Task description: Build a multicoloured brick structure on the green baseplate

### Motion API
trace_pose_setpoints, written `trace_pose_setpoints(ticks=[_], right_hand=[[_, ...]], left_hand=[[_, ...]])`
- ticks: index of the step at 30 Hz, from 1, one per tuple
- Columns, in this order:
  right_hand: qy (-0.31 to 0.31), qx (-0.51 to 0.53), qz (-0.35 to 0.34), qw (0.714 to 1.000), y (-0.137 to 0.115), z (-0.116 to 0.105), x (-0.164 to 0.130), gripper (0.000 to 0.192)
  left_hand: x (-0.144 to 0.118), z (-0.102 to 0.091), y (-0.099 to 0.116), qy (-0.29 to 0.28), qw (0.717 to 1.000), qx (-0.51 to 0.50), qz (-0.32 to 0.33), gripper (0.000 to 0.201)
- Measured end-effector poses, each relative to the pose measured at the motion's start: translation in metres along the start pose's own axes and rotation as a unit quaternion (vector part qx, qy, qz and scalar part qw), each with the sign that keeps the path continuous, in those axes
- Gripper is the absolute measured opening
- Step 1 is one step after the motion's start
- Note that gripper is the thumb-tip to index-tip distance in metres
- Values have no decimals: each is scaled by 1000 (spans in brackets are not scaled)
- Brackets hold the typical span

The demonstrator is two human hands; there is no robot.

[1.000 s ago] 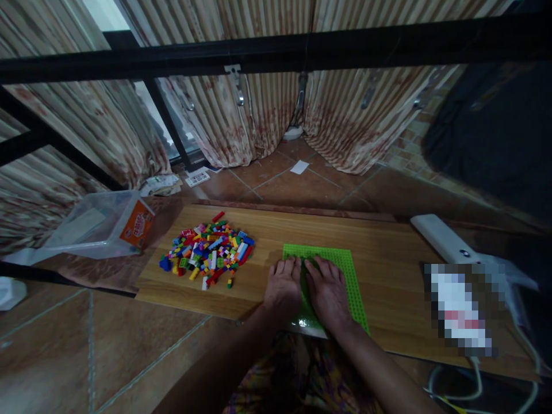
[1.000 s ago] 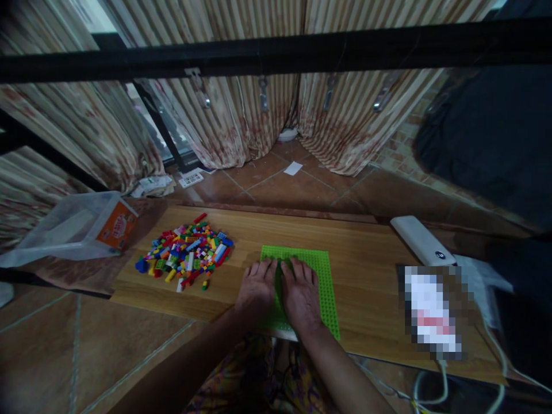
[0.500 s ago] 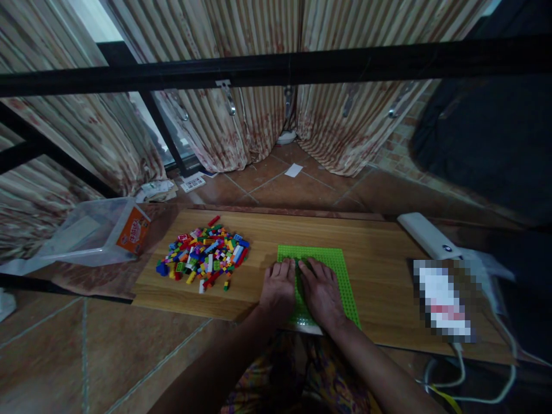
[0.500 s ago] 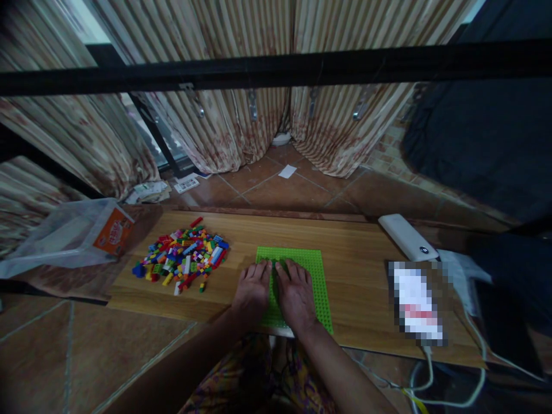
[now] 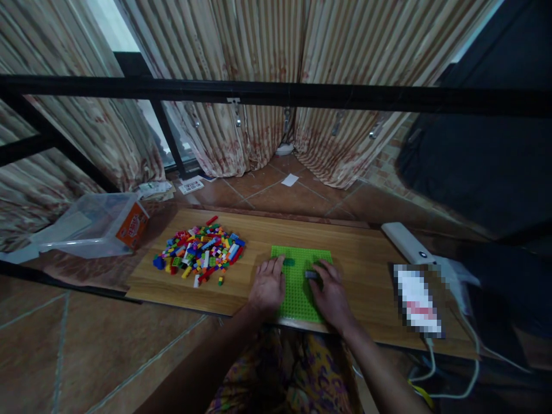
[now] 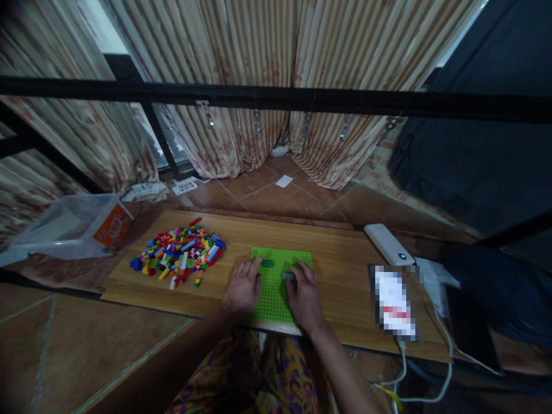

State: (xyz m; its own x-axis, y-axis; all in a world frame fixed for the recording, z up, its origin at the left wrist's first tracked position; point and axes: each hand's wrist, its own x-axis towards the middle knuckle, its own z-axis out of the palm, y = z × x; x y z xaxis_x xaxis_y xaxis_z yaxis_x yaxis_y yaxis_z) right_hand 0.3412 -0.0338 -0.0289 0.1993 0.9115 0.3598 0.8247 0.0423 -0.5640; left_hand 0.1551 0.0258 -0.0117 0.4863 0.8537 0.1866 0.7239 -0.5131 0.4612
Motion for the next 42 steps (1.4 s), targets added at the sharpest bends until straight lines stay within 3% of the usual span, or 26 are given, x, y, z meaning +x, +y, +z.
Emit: trace_pose_setpoints(ticks=[11,17,22,26,35,39,42], right_hand=[[36,-2,-36,999,16,9,7,38],[48,-31,-53,997,24,14,7,43],[46,-53,-46,997,24,13,7,49],[50,-58,-60,995,28,13,7,49],[38,-89,-98,990,40,15,7,46],[37,-91,-110,989,44,15,7,46],[35,-92,-119,988,47,16,7,45]], left_hand=[[-3,1,-1,12,999,-47,-1,51],[-9,-1,-2,75,994,-83,-16,48],[-23,-14,-13,143,983,-105,-43,47],[-40,-37,-40,205,971,-72,-100,44],[-71,-96,-132,369,909,6,-192,36],[-84,-111,-157,394,881,37,-260,35],[-95,-114,-166,385,876,52,-286,35]])
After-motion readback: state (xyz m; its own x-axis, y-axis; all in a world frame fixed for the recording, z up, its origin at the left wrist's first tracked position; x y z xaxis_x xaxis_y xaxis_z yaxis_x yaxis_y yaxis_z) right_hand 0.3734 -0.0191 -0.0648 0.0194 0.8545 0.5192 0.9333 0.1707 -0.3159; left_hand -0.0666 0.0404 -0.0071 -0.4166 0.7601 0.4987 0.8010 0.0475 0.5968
